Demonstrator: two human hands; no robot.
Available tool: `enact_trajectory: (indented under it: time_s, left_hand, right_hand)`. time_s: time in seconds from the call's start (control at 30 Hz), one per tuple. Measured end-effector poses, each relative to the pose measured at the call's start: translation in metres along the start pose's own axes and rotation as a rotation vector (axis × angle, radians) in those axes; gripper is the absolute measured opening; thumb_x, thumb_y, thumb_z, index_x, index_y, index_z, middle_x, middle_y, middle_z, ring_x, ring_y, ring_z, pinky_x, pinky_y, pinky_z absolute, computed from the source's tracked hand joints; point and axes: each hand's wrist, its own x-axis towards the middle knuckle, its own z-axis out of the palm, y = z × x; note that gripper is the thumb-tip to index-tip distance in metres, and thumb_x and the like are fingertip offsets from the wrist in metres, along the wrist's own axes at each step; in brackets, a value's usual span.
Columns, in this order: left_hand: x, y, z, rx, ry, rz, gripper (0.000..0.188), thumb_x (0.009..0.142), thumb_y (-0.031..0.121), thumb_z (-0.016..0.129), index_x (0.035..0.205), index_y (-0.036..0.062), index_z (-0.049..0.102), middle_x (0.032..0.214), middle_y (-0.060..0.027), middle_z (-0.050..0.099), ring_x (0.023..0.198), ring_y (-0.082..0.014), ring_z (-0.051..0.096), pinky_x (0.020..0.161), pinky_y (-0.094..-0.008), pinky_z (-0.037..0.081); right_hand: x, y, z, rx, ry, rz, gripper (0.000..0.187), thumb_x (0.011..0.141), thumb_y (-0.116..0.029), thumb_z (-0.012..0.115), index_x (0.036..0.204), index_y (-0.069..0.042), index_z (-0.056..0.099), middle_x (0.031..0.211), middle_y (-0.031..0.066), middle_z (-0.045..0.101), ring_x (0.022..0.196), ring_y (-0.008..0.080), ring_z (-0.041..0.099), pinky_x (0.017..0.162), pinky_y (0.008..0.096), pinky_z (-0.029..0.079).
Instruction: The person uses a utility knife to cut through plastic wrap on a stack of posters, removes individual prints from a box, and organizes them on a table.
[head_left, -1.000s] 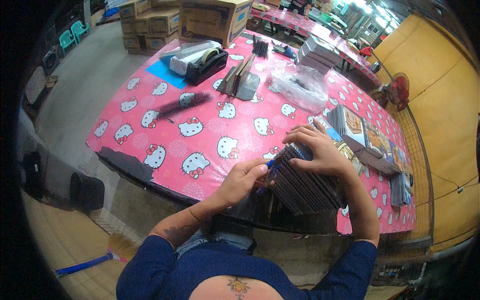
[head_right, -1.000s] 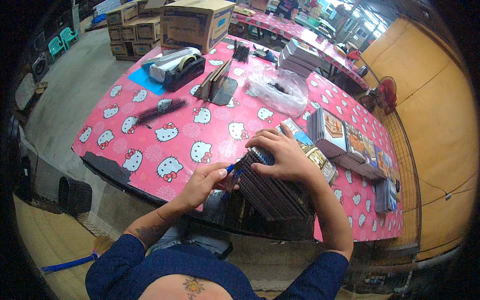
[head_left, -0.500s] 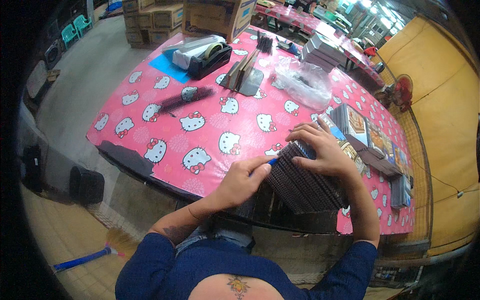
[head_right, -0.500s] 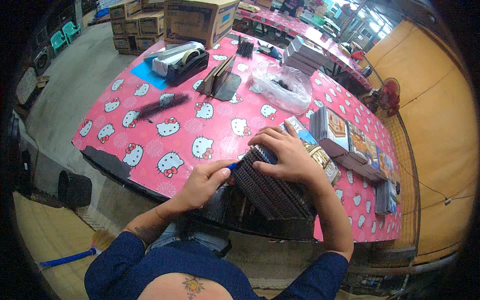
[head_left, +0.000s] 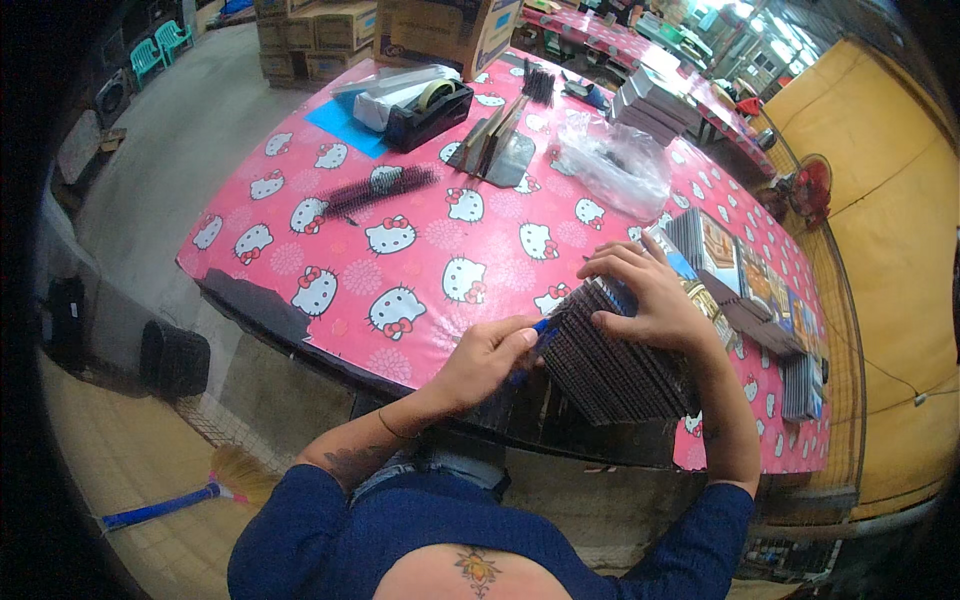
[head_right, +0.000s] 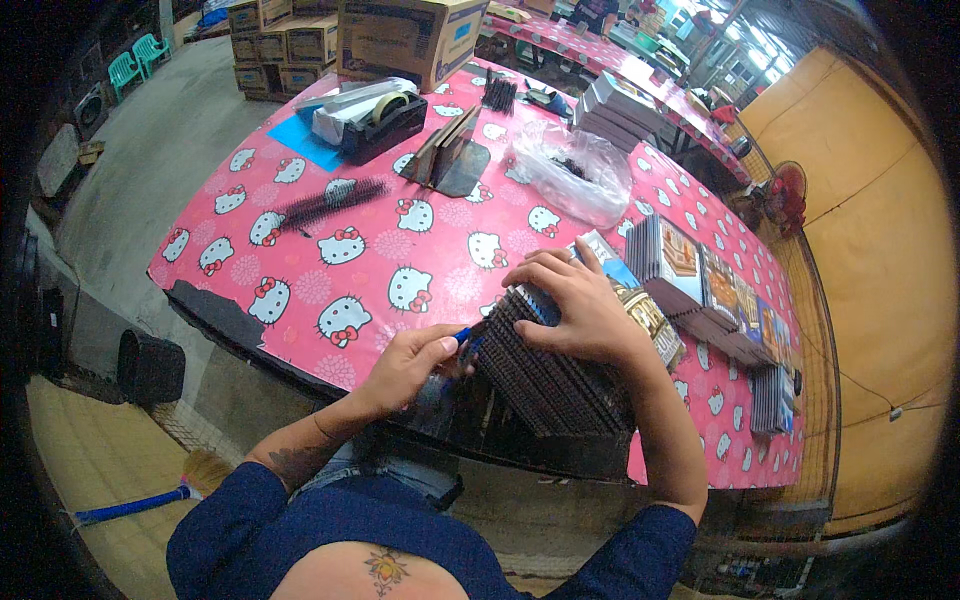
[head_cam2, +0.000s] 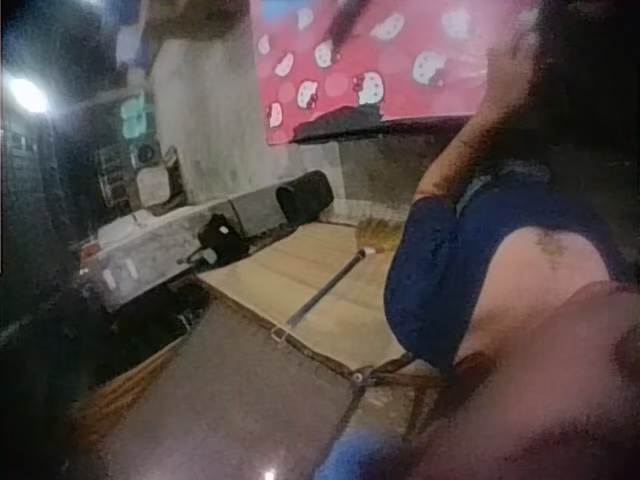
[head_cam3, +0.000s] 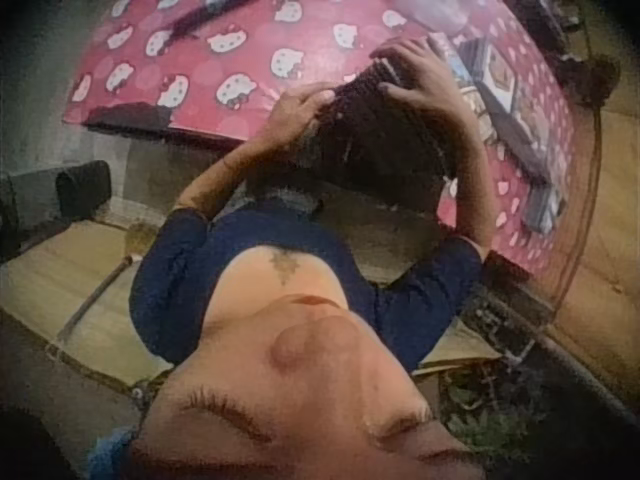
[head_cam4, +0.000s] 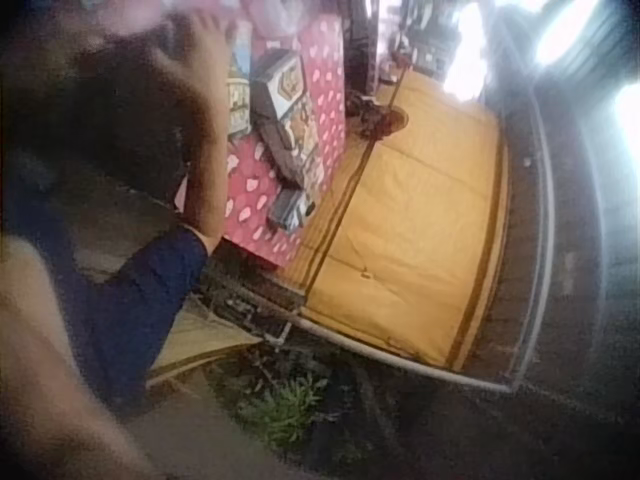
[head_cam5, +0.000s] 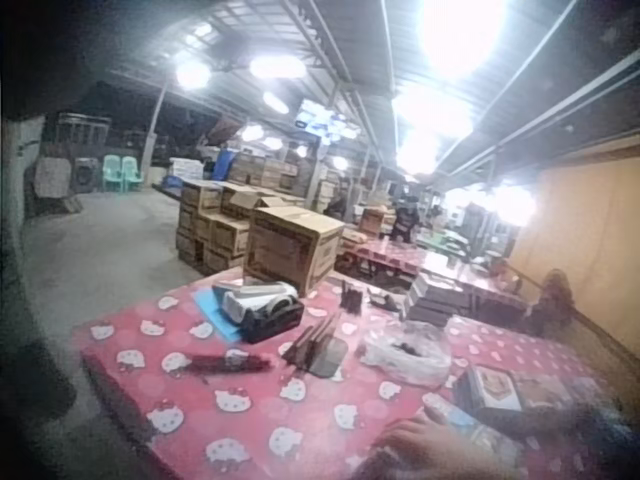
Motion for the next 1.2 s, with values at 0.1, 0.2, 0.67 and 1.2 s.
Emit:
enact_trajectory:
  time_s: [0.1, 0.2, 0.67, 1.2]
  left_hand:
    - [0.002, -0.001, -0.003, -0.325, -0.077, -0.259, 0.039, 0.100, 0.023, 0.042, 0.128, -0.0013, 0.052, 0.097, -0.0099, 0.066, 0.081, -0.0176, 0.065, 0.073, -0.0287, 0.053]
    - [0.004, -0.004, -0.002, -0.042, -0.030, -0.144, 0.038, 0.100, 0.023, 0.042, 0.128, -0.0020, 0.052, 0.095, -0.0091, 0.065, 0.081, -0.0175, 0.065, 0.072, -0.0272, 0.052]
    - [0.007, -0.010, -0.007, -0.296, -0.081, -0.350, 0.038, 0.100, 0.024, 0.044, 0.126, -0.0021, 0.053, 0.094, -0.0061, 0.063, 0.079, -0.0161, 0.065, 0.073, -0.0278, 0.052]
    - [-0.003, -0.008, 0.008, 0.972, 0.334, 0.494, 0.030, 0.098, 0.021, 0.046, 0.115, 0.0005, 0.061, 0.075, -0.0010, 0.053, 0.075, -0.0151, 0.062, 0.064, -0.0281, 0.048]
  right_hand:
    - [-0.001, 0.001, 0.000, -0.021, 0.011, -0.009, 0.049, 0.070, -0.036, 0.067, 0.113, -0.014, 0.060, 0.116, 0.0059, 0.059, 0.121, 0.0245, 0.050, 0.113, 0.0587, 0.011]
    - [0.000, 0.001, 0.001, -0.021, 0.012, -0.012, 0.050, 0.070, -0.036, 0.067, 0.115, -0.015, 0.059, 0.116, 0.0058, 0.059, 0.121, 0.0248, 0.050, 0.113, 0.0591, 0.013]
    - [0.001, -0.002, -0.001, -0.011, -0.007, -0.004, 0.051, 0.070, -0.035, 0.067, 0.115, -0.015, 0.060, 0.117, 0.0051, 0.058, 0.121, 0.0245, 0.050, 0.113, 0.0587, 0.012]
    - [0.000, 0.001, 0.001, 0.009, 0.000, 0.017, 0.052, 0.070, -0.035, 0.067, 0.116, -0.014, 0.060, 0.118, 0.0052, 0.058, 0.122, 0.0241, 0.049, 0.115, 0.0570, 0.008]
